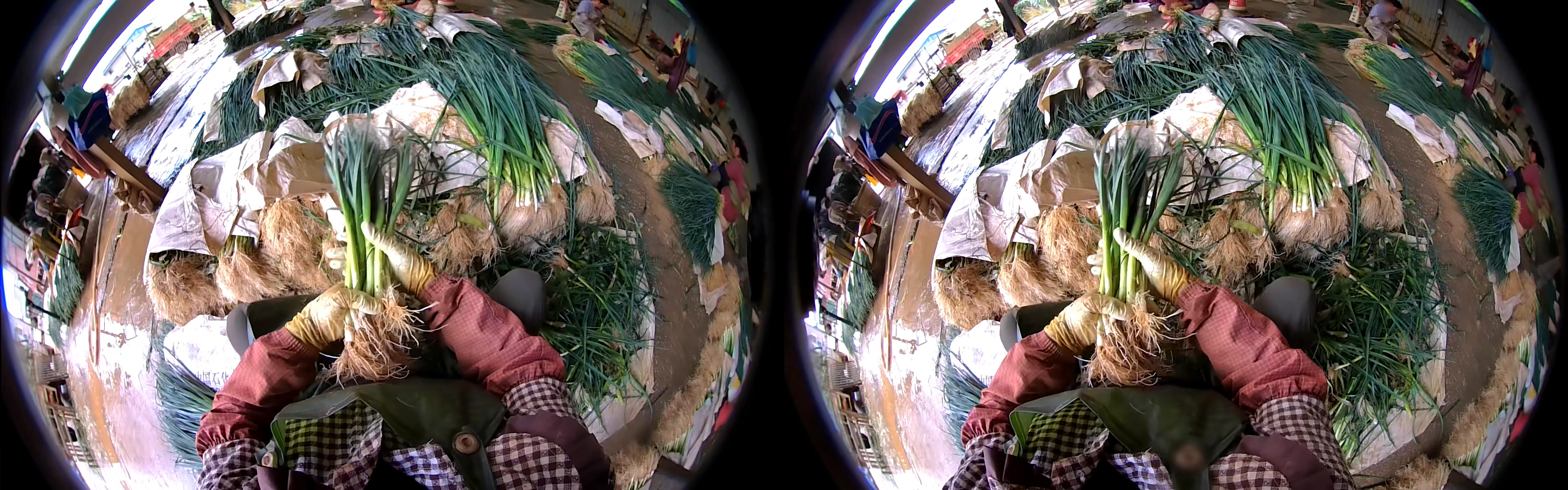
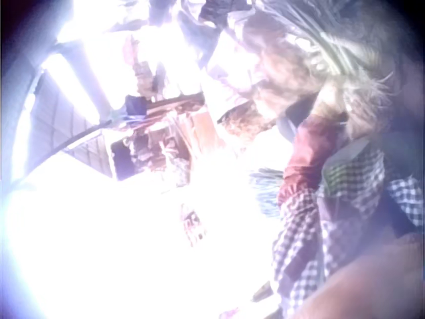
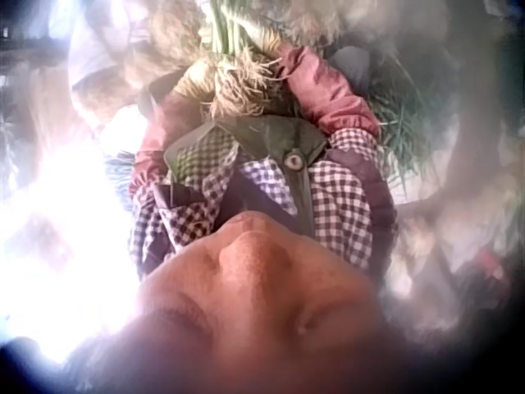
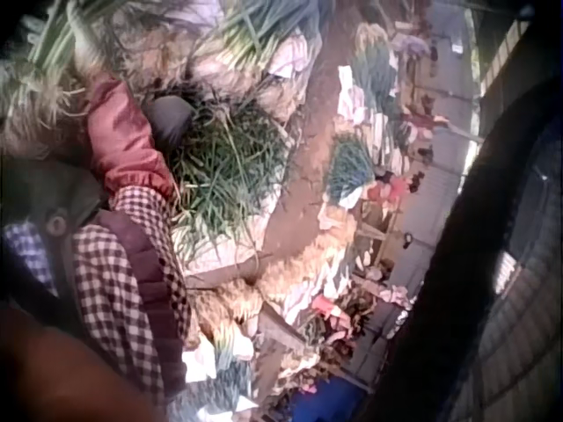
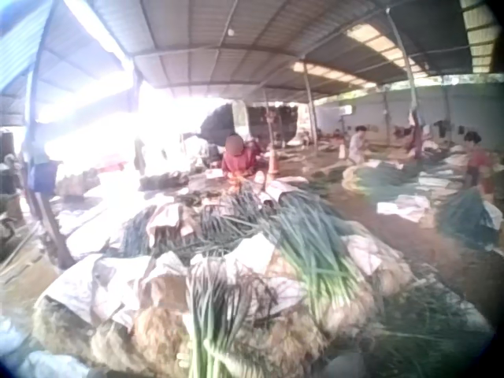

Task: The person sorts and cleans bunches of scallions by hand, removing outer layers and loose debris before arranging them in a pile.

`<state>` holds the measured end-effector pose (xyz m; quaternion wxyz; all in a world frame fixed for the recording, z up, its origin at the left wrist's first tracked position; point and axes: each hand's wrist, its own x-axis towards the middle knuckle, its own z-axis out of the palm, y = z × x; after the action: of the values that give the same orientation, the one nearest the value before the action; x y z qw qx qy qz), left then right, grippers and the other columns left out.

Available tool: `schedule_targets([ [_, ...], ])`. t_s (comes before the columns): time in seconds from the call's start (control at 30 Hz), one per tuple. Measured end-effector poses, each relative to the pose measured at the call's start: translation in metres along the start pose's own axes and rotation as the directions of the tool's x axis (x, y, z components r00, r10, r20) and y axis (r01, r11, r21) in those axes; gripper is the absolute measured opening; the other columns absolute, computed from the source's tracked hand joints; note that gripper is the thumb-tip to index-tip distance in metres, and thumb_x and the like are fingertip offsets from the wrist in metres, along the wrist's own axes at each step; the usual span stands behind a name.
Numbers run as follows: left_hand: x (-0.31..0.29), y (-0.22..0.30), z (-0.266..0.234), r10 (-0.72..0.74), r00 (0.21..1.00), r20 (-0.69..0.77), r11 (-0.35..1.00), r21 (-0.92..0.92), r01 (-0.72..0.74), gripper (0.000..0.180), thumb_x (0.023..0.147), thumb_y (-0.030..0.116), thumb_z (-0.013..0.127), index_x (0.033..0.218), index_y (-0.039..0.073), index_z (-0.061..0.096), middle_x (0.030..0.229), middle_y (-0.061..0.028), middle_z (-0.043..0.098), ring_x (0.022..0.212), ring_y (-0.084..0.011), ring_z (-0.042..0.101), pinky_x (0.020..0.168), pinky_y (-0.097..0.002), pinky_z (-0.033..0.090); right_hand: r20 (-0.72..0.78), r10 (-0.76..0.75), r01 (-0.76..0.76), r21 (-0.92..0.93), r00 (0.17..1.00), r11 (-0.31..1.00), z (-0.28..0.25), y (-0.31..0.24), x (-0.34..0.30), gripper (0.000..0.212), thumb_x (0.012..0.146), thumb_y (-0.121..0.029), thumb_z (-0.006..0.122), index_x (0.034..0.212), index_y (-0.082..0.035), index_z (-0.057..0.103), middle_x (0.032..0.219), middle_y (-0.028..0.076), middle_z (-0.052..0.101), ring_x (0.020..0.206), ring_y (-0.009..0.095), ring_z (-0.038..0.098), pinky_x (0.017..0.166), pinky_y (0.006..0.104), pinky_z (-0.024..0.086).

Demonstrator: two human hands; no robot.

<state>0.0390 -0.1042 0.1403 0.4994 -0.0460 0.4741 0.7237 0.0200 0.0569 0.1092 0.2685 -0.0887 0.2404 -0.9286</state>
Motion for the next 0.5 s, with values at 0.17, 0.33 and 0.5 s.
schedule_targets([
  [0.17, 0.016, 0.047, 0.03, -0.002, 0.985, 0.173, 0.998, -0.067, 0.013, 0.029, 0.073, 0.004, 0.059, 0.101, -0.004, 0.052, 0.087, -0.0148, 0.06, 0.08, -0.0249, 0.06, 0.075, -0.0348, 0.049, -0.078, -0.299, 0.308, 0.175, 0.951, 0.935, 0.016, -0.053, 0.011, 0.044, 0.082, -0.027, 0.058, 0.116, -0.001, 0.046, 0.099, 0.013, 0.058, 0.092, 0.027, 0.056, 0.082, 0.0393, 0.045],
  [0.33, 0.009, 0.031, 0.075, 0.106, 0.991, 0.082, 0.889, -0.455, -0.058, 0.043, 0.084, 0.016, 0.056, 0.121, 0.0, 0.042, 0.112, -0.0145, 0.054, 0.099, -0.0241, 0.055, 0.087, -0.0364, 0.046, -0.223, -0.438, 0.462, 0.066, 0.871, 0.884, -0.017, -0.091, -0.008, 0.04, 0.081, -0.017, 0.056, 0.116, 0.001, 0.046, 0.088, 0.007, 0.055, 0.077, 0.02, 0.056, 0.071, 0.0367, 0.048],
  [0.5, -0.006, 0.033, 0.078, 0.176, 0.983, 0.056, 0.934, -0.325, -0.149, 0.041, 0.087, 0.018, 0.05, 0.123, 0.0, 0.04, 0.119, -0.0133, 0.049, 0.107, -0.0246, 0.051, 0.092, -0.0385, 0.043, -0.267, -0.384, 0.44, 0.192, 0.884, 0.878, -0.052, -0.086, 0.001, 0.023, 0.079, -0.017, 0.058, 0.095, 0.0, 0.054, 0.082, 0.009, 0.059, 0.073, 0.021, 0.057, 0.07, 0.0346, 0.048],
])
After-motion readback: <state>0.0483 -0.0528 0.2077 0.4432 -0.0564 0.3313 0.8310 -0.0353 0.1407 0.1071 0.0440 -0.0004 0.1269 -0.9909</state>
